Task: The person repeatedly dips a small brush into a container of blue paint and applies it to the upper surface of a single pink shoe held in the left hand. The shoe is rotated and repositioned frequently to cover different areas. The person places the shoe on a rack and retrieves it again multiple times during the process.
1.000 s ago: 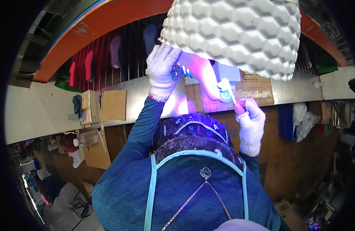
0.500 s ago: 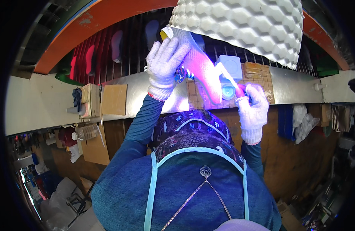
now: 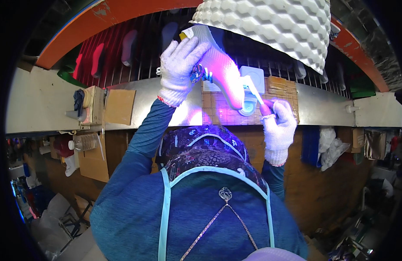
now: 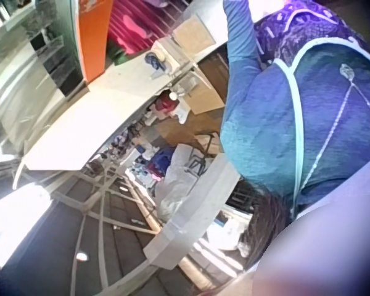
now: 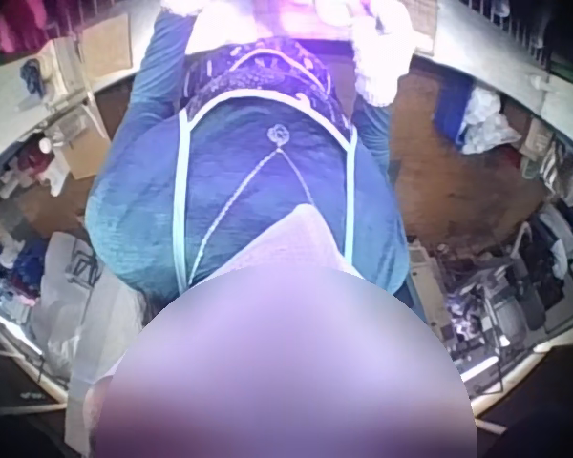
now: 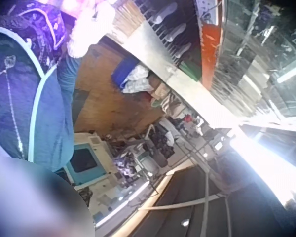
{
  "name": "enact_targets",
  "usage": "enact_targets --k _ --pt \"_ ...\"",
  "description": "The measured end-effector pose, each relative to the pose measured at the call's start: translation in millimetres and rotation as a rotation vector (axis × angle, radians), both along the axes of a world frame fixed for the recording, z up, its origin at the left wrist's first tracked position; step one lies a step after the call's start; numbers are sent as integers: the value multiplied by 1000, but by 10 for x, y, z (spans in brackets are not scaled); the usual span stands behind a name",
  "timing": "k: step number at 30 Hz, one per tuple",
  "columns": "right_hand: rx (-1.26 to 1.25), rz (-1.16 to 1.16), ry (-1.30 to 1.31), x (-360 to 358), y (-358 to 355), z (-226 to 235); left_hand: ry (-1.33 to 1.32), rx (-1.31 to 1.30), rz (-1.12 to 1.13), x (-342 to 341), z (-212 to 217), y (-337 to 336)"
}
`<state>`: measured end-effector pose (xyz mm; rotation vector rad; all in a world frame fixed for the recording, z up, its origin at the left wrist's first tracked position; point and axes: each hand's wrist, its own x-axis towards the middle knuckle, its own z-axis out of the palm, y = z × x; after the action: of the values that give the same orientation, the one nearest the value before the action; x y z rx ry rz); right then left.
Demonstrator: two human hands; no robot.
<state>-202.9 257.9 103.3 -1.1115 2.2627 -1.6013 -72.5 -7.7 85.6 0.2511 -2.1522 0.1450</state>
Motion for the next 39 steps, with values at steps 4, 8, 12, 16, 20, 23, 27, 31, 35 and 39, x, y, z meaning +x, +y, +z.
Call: enact_targets --k 4,8,12,16,20,23,27,31,35,39 --pt "-47 -32 -47 32 73 -32 -39 43 36 -39 9 27" --pt "-102 -95 -47 50 106 -41 -53 140 39 -88 23 83" --pt "-182 -152 -126 52 75 -54 -49 241 114 -111 -11 246" --pt "-194 -183 -46 27 17 -37 -18 375 113 -169 -67 345" --pt "-265 -133 -37 -50 -89 -4 -206 788 146 -172 -110 449" --pt "-262 -92 3 -136 -155 19 -307 1152 51 -168 -80 502" --pt "-289 -27 32 -228 -260 21 -338 1356 -90 -60 12 587" --pt "-347 4 -7 -267 -375 19 -436 1568 -175 -34 69 622" --pt "-350 11 69 -298 -433 51 -313 1807 -382 -26 23 711" --pt "-287 -10 156 -358 -431 35 -379 1855 -505 -12 -14 752"
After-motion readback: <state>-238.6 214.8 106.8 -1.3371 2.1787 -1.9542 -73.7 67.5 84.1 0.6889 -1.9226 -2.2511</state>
